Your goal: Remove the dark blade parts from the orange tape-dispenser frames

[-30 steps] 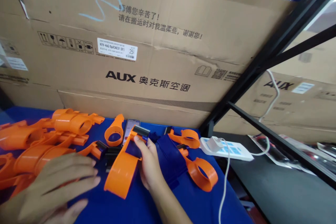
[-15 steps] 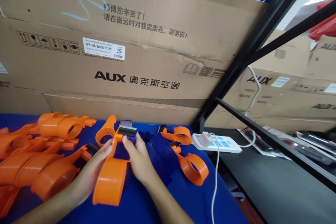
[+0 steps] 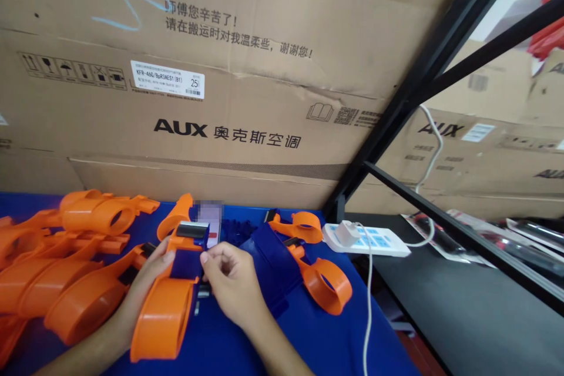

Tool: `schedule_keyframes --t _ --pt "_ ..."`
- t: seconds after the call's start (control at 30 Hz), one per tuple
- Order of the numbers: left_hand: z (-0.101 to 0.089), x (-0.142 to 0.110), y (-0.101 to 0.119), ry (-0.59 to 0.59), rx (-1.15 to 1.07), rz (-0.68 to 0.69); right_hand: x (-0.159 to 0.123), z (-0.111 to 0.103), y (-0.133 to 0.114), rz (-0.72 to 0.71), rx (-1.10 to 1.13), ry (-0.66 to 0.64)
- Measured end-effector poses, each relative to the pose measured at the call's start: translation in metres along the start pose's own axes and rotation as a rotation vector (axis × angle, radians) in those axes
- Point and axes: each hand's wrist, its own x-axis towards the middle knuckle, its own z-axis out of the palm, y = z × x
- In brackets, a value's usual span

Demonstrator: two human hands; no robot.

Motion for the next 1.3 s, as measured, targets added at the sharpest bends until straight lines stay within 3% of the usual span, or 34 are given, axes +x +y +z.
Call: schedule_keyframes --t 0.23,0.57,0.87,1.07,1.3 --pt "-0.011 0.001 -0.009 0.045 0.085 0.018 -0.004 0.003 0.002 -0.001 -0.016 0.003" --pt "-0.008 -0.004 -0.01 0.104 0.062 -0.014 -0.005 0.006 0.003 0.009 -0.025 -0.045" --pt "-0.008 -0.004 -0.008 0.176 0.111 -0.01 -0.007 0.009 0.018 -0.039 -0.177 -0.102" --pt "-0.007 -0.002 -0.005 0.107 0.148 0.044 -0.01 0.012 0.016 -0.08 -0.287 -0.113" --pt "-0.005 0.002 -0.001 0.121 0.038 -0.035 -0.009 0.011 0.019 -0.104 -0.442 -0.088"
